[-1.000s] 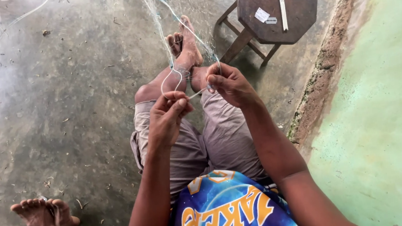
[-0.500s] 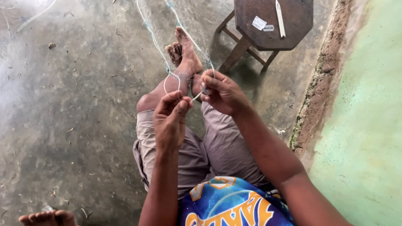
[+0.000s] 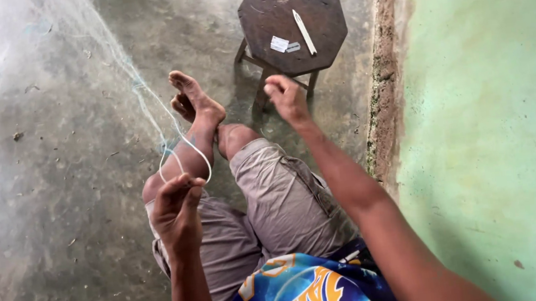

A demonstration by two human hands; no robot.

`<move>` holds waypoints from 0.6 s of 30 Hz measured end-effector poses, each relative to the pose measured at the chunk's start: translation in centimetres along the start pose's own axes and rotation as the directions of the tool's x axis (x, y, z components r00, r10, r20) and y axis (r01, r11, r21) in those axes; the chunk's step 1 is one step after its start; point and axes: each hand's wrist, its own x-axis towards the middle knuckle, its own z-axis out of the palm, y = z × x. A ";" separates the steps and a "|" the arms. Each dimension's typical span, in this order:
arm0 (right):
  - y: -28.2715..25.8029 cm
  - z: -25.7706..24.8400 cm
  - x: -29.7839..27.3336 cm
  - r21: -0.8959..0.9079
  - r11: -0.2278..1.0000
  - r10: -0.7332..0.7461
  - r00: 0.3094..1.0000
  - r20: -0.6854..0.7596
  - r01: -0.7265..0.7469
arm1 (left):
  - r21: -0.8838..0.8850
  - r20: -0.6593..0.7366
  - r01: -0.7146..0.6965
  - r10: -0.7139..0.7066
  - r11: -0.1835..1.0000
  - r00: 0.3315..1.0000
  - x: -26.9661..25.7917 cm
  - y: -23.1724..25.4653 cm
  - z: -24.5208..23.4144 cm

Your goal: Repairing a fishing net by tying knots with a shuttle tool

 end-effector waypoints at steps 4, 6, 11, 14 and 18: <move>0.2 -4.5 4.4 -0.676 0.725 -0.161 0.987 0.022 0.133 | -0.073 -0.044 0.068 -0.071 0.995 0.997 -0.6 0.5 -0.1; -0.8 -5.1 5.7 -0.790 0.613 0.075 0.997 0.032 -0.021 | -0.137 -0.075 0.122 -0.133 0.983 0.988 -0.7 0.9 0.0; -2.1 -5.2 7.4 -0.952 0.298 0.121 0.986 0.112 0.071 | -0.167 -0.127 0.153 -0.175 0.974 0.976 -0.9 -0.3 -1.3; 1.1 -6.3 6.1 -0.907 0.229 -0.353 0.898 0.263 0.355 | -0.160 -0.116 0.138 -0.157 0.977 0.981 -0.2 0.3 -1.0; 4.8 -8.0 5.8 -0.857 0.263 -0.545 0.801 0.248 0.444 | -0.187 -0.101 0.113 -0.134 0.976 0.986 0.2 -2.0 -1.9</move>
